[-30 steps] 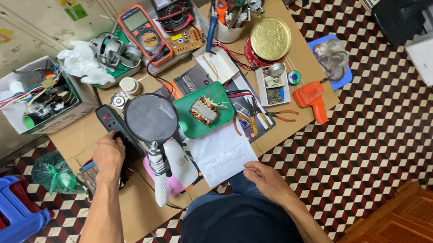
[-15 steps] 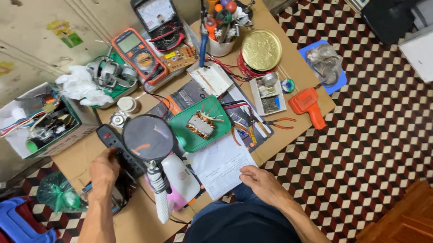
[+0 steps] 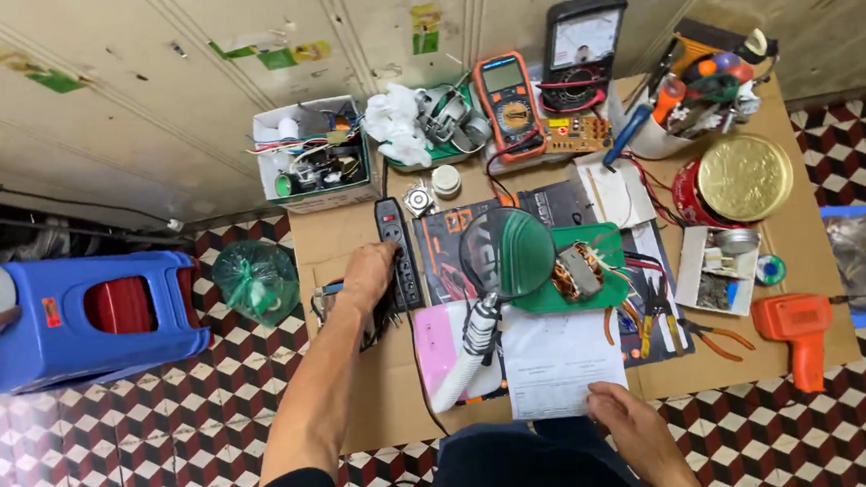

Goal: The person retrieves a blue lamp from a blue cabinet and places it on a cluttered workbench. They then proceed to organize various electronic components, tools, and papers on the table, moving items like a magnifying lamp, multimeter, and pliers into different positions.

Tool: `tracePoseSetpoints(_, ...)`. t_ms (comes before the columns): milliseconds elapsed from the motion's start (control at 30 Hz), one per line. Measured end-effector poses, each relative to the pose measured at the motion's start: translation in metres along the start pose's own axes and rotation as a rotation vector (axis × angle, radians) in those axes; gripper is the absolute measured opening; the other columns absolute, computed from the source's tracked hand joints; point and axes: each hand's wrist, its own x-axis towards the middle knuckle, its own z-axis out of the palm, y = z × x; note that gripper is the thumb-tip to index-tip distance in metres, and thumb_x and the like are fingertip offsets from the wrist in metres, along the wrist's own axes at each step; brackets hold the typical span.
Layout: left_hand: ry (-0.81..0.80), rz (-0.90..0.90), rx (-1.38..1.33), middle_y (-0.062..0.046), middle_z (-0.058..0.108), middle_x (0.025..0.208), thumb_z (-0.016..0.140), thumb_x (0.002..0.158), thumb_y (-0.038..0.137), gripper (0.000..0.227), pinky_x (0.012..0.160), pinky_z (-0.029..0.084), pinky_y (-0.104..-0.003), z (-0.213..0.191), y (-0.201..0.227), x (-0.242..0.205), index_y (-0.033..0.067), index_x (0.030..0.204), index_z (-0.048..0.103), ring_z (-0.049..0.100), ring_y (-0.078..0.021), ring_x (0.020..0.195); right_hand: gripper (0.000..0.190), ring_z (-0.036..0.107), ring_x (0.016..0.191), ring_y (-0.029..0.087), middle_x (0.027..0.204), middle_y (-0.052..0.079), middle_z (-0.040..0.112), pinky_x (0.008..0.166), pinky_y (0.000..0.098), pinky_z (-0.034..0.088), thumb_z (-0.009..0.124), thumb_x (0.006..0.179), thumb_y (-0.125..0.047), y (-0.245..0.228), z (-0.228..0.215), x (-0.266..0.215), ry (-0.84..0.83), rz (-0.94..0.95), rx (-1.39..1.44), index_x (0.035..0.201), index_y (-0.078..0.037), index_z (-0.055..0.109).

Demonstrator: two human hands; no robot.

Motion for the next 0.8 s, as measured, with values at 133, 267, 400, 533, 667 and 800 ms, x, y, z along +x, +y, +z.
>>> tracePoseSetpoints(133,0.037,-0.106,-0.081,-0.024,0.073,0.099,0.058,0.087,0.002,0.031,0.084,0.057,-0.049,-0.003,0.01,-0.003,0.0108,0.113,0.073,0.072,-0.0411,0.093,0.043,0.069,0.096,0.016,0.106,0.009,0.076,0.087,0.0298,0.053,0.062,0.096,-0.028,-0.007,0.005,0.002,-0.013,0.067,-0.056,0.132,-0.005,0.067)
tracePoseSetpoints(267,0.169,-0.167,-0.236,-0.025,0.073,0.103,0.06,0.086,0.002,0.037,0.087,0.055,-0.049,-0.03,0.023,-0.015,0.0084,0.12,0.072,0.07,-0.0427,0.096,0.044,0.069,0.1,0.018,0.109,0.013,0.076,0.09,0.0311,0.052,0.063,0.096,-0.028,0.001,0.008,0.015,-0.037,0.062,-0.059,0.132,-0.004,0.067)
tracePoseSetpoints(400,0.451,-0.458,-0.706,-0.02,0.071,0.121,0.055,0.096,0.011,0.034,0.083,0.058,-0.042,-0.116,0.051,-0.082,0.0079,0.128,0.065,0.074,-0.0358,0.084,0.045,0.069,0.101,0.019,0.111,0.014,0.077,0.092,0.0323,0.052,0.063,0.097,-0.031,-0.018,0.015,0.014,-0.046,0.116,-0.121,0.133,-0.005,0.067)
tracePoseSetpoints(533,0.772,-0.699,-0.583,-0.02,0.073,0.116,0.061,0.099,0.018,0.033,0.091,0.055,-0.042,-0.104,0.041,-0.147,0.0028,0.128,0.066,0.071,-0.0349,0.103,0.048,0.07,0.103,0.022,0.112,0.015,0.077,0.093,0.0347,0.053,0.062,0.097,-0.033,-0.031,0.019,0.016,-0.063,0.119,-0.188,0.135,-0.005,0.067)
tracePoseSetpoints(667,0.659,-0.705,-0.442,-0.024,0.068,0.12,0.075,0.09,0.027,0.054,0.096,0.05,-0.045,-0.085,0.067,-0.181,-0.0037,0.131,0.06,0.064,-0.0385,0.112,0.049,0.071,0.11,0.023,0.117,0.013,0.076,0.097,0.0346,0.052,0.06,0.096,-0.035,-0.046,0.023,0.016,-0.088,0.086,-0.212,0.136,-0.006,0.064)
tracePoseSetpoints(800,0.652,-0.672,-0.325,-0.027,0.061,0.128,0.086,0.077,0.032,0.079,0.102,0.045,-0.047,-0.073,0.088,-0.165,-0.0078,0.136,0.051,0.055,-0.0414,0.12,0.05,0.071,0.112,0.023,0.119,0.013,0.076,0.099,0.034,0.051,0.059,0.096,-0.035,-0.04,0.022,0.024,-0.117,0.032,-0.222,0.137,-0.006,0.063)
